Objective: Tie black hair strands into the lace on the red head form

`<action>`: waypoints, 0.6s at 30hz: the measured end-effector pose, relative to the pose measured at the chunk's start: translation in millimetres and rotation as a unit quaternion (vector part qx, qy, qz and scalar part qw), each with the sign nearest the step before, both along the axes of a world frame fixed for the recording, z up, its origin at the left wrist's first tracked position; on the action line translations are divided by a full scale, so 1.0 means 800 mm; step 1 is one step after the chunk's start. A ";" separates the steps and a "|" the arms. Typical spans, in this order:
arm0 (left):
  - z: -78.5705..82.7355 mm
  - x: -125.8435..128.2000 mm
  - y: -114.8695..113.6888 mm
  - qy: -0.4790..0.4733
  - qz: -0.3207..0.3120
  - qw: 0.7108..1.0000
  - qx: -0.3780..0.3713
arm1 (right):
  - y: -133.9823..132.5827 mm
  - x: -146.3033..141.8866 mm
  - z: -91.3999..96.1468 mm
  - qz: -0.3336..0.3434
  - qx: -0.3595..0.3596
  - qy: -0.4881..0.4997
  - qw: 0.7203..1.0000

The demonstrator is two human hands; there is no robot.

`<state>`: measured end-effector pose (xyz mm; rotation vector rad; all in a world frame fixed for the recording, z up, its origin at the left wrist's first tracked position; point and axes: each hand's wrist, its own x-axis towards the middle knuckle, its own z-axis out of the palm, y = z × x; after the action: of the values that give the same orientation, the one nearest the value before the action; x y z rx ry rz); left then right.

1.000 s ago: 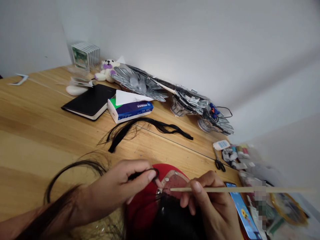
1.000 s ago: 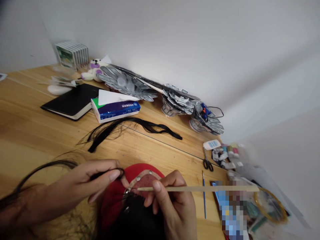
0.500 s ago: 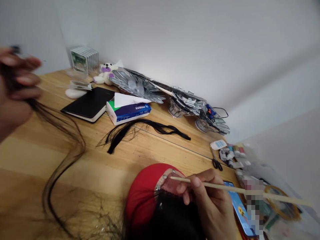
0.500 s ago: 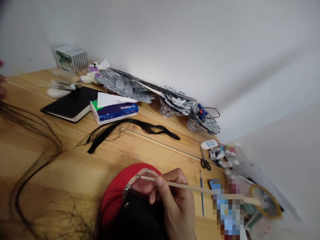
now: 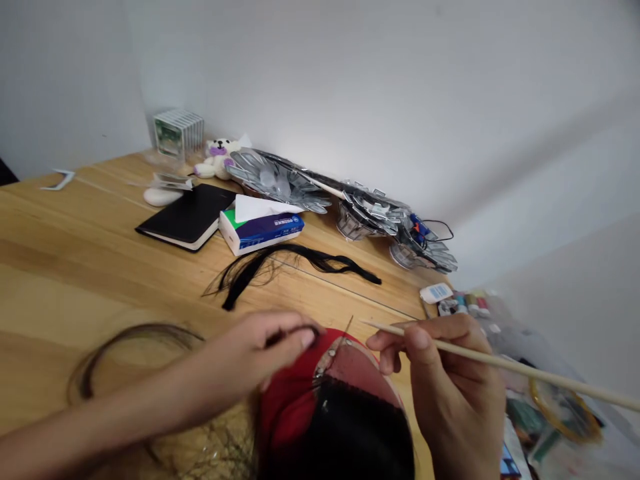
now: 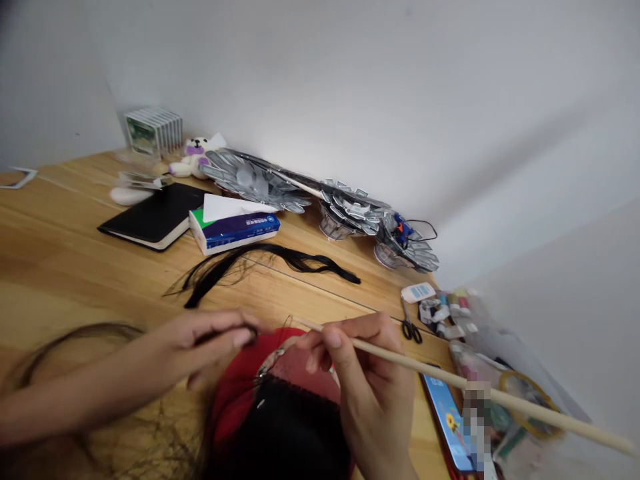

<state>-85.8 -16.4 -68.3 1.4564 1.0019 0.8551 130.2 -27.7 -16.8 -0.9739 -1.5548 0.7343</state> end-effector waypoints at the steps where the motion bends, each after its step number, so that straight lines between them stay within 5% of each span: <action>1: -0.004 0.010 -0.008 -0.020 -0.049 0.999 -0.012 | 0.001 -0.002 0.003 0.005 0.006 0.005 1.000; 5: -0.003 0.016 -0.026 -0.054 -0.128 0.988 -0.062 | -0.001 -0.009 0.014 0.007 0.029 0.025 0.999; 10: 0.022 -0.011 -0.022 -0.078 -0.061 0.994 -0.035 | -0.001 -0.002 0.027 -0.048 0.117 0.093 0.988; 14: 0.037 -0.030 -0.017 -0.086 -0.023 0.995 0.041 | 0.005 0.006 0.031 -0.027 0.035 0.157 0.987; 18: 0.043 -0.041 -0.020 -0.081 0.003 0.994 0.075 | 0.009 0.010 0.035 -0.114 0.004 0.258 0.960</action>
<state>-118.3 -32.7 -33.8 1.4837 0.8346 1.0553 137.9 -20.4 11.0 -0.8524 -0.9737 0.7438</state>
